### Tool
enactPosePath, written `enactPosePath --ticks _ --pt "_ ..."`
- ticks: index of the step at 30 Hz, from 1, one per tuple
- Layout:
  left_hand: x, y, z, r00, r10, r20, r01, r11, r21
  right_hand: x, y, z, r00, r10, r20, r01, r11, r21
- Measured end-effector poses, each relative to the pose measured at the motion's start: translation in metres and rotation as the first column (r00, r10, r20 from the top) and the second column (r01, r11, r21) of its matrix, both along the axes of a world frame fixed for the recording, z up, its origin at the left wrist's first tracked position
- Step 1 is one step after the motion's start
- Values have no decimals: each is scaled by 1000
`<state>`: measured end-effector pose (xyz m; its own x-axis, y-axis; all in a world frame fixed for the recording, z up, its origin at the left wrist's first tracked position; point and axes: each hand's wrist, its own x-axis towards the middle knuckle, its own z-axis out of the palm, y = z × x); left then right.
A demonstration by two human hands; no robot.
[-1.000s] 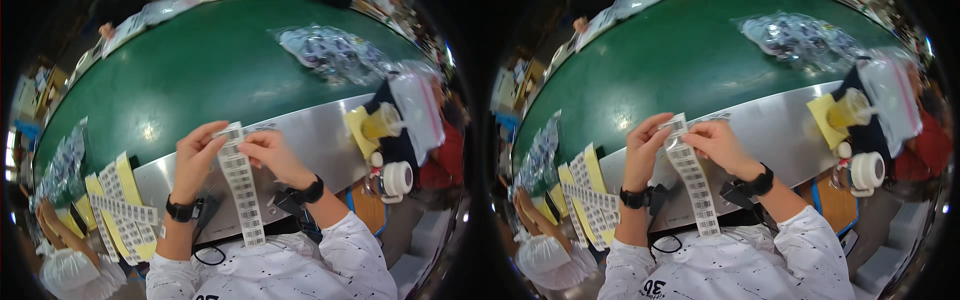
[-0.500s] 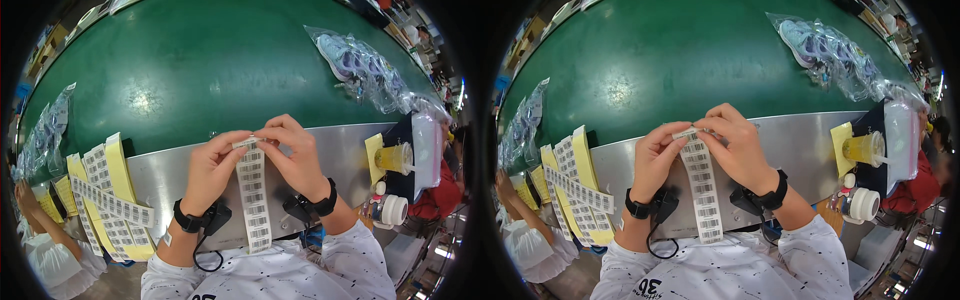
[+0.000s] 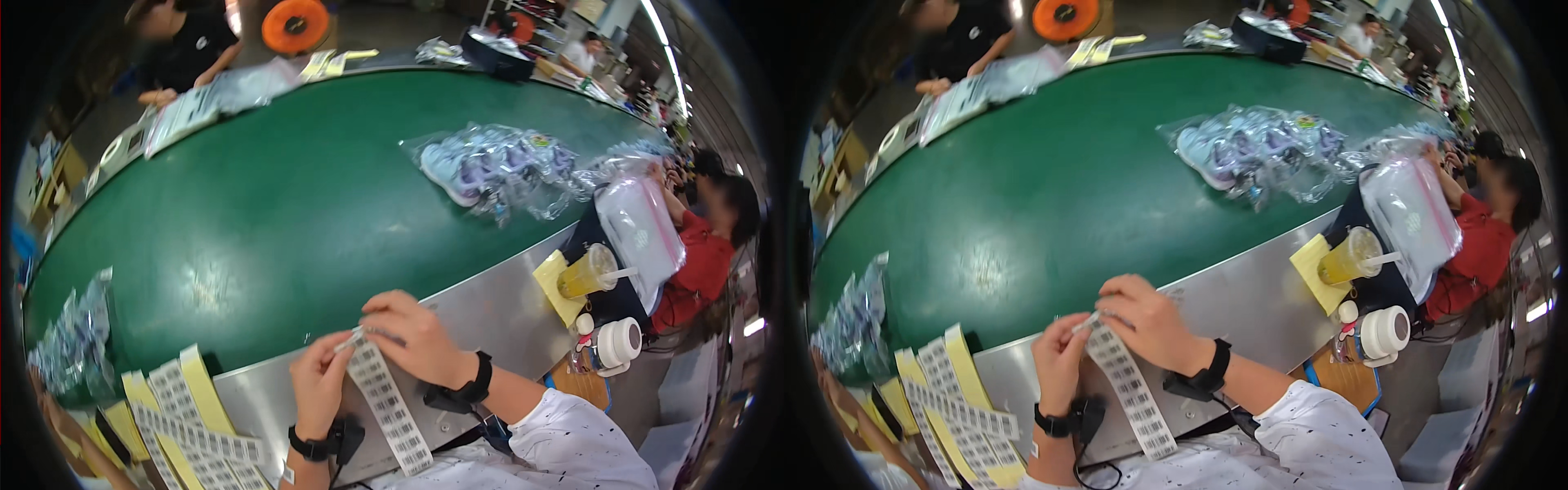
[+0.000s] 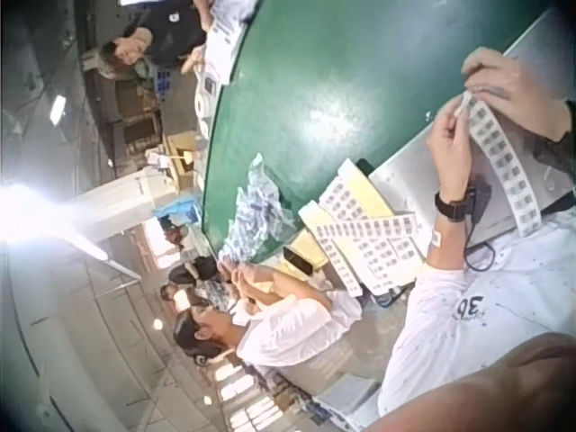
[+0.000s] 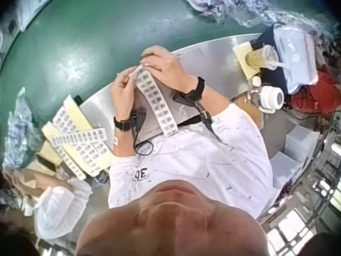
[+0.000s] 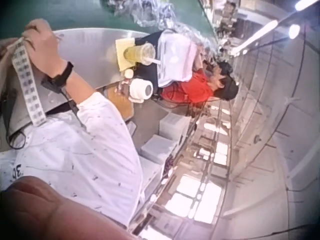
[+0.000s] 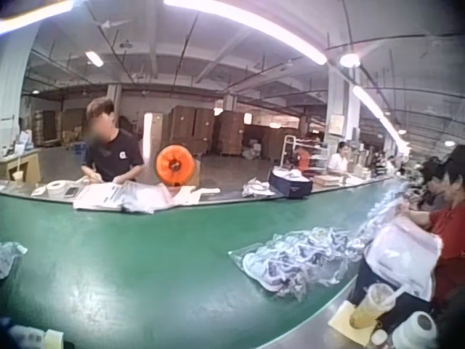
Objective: The person applies barcode stickers to plastic-wrapped packages of footwear on a green conveyor belt. They peel individual labels from a sheet, place them on the packages, and use a handheld scanner to scan the barcodes. The person then moves the labeled packages down the line.
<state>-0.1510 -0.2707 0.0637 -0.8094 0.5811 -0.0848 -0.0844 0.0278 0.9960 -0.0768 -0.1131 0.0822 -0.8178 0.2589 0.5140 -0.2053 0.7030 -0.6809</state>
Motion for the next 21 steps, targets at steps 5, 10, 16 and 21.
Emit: enactPosePath --ticks 5,10,16,21 --pt "0 5 -8 969 -39 243 24 998 65 6 4 -2 998 63 -15 -58 974 220" --pt "-2 7 -21 916 -141 377 123 990 71 13 5 10 996 84 -16 -82 991 108" --pt "-9 13 -31 954 -67 293 46 996 79 -19 124 55 978 -167 -125 159 985 -72" --pt "2 28 -38 999 -34 24 35 996 -85 -31 342 -25 839 -541 59 541 841 22"
